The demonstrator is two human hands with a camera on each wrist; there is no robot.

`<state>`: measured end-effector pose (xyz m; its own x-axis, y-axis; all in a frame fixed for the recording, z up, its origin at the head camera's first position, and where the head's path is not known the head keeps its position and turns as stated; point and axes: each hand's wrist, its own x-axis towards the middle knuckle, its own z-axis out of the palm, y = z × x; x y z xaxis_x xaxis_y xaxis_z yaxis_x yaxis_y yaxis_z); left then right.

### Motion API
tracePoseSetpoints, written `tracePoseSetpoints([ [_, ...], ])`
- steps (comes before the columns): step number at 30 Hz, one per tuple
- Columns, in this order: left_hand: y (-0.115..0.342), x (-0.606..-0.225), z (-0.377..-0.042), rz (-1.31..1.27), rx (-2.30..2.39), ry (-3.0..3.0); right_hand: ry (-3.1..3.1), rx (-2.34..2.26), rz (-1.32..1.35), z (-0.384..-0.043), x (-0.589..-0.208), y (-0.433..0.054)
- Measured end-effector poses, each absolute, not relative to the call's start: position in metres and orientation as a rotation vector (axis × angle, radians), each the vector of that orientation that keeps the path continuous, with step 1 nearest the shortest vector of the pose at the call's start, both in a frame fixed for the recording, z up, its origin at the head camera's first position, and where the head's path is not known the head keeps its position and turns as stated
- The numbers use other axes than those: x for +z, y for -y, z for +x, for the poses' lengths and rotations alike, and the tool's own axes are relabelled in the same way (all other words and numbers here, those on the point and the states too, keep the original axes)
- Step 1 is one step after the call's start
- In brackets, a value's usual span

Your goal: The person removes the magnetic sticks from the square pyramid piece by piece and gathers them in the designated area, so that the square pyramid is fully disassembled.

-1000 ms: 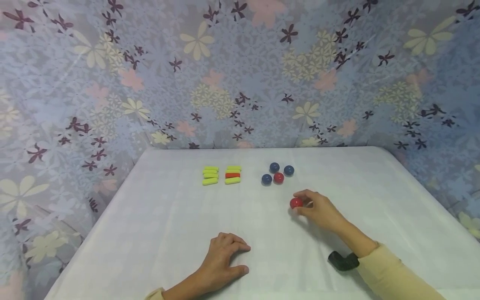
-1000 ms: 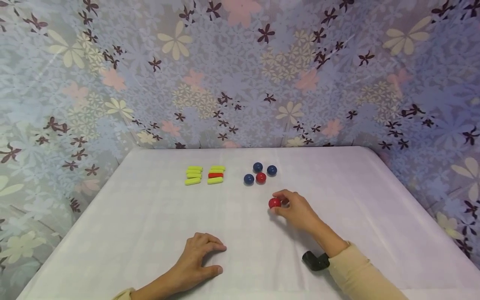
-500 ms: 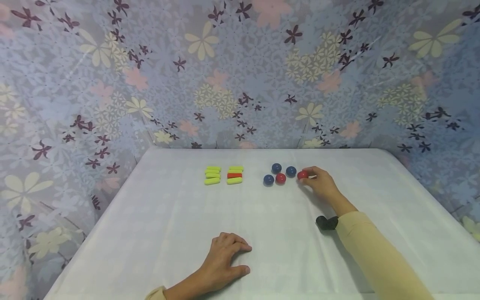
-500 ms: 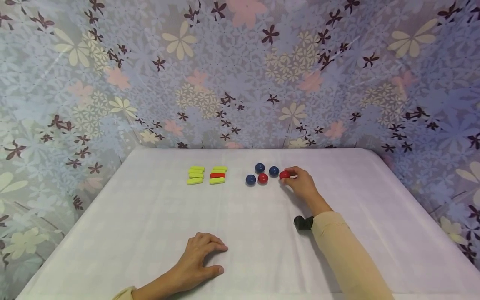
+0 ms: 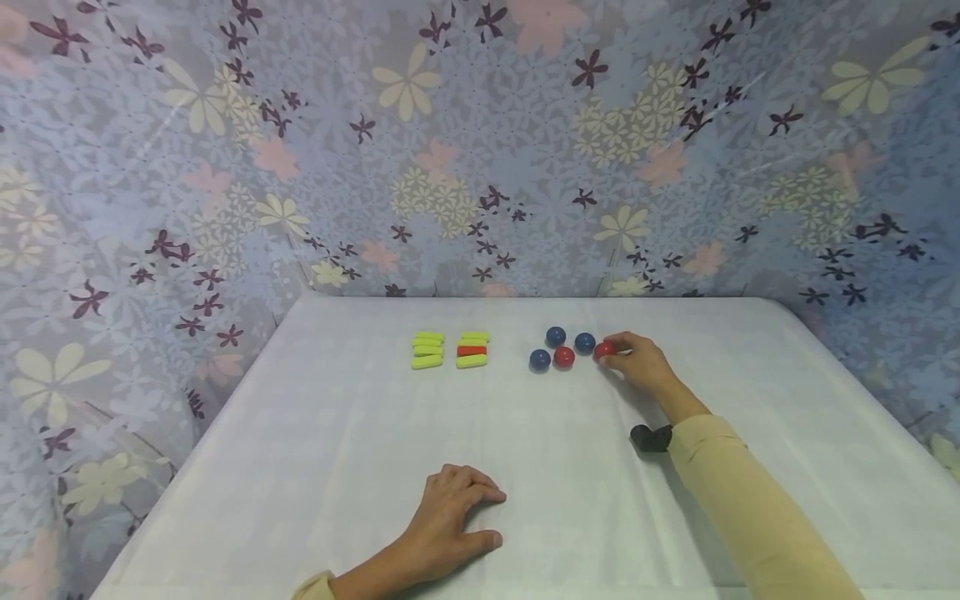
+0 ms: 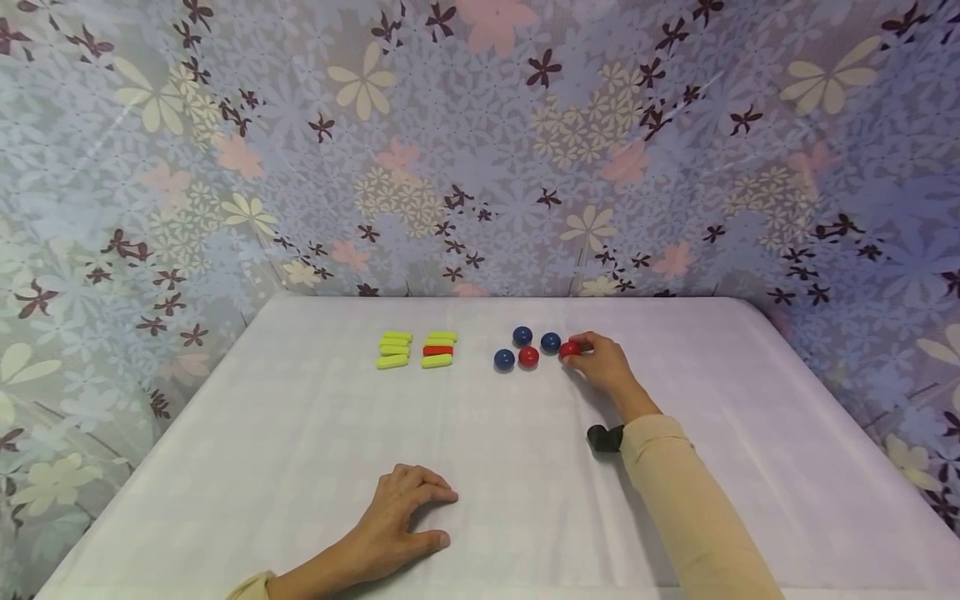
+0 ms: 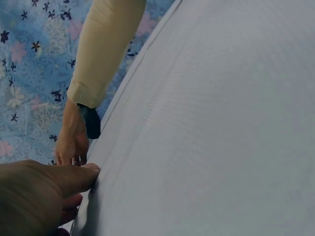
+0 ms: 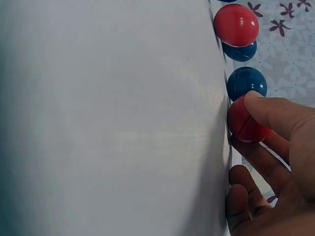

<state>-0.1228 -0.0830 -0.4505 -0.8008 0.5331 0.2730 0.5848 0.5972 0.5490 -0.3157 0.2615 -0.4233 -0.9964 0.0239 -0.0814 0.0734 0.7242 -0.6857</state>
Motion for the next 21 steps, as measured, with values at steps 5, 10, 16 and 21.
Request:
tracePoseSetpoints([
  [5,0.083,-0.452,-0.122,-0.969,-0.991,2.732,-2.842,-1.143,0.08,-0.315,-0.424,-0.264],
  [10,0.082,-0.451,-0.122,-0.973,-0.985,2.747,-2.887,-1.144,0.088,-0.309,-0.418,-0.263],
  [16,0.082,-0.449,-0.122,-0.978,-0.973,2.774,-2.992,-1.187,0.038,-0.275,-0.405,-0.245],
  [21,0.081,-0.45,-0.122,-0.984,-0.963,2.791,-3.055,-1.223,-0.161,-0.227,-0.402,-0.222],
])
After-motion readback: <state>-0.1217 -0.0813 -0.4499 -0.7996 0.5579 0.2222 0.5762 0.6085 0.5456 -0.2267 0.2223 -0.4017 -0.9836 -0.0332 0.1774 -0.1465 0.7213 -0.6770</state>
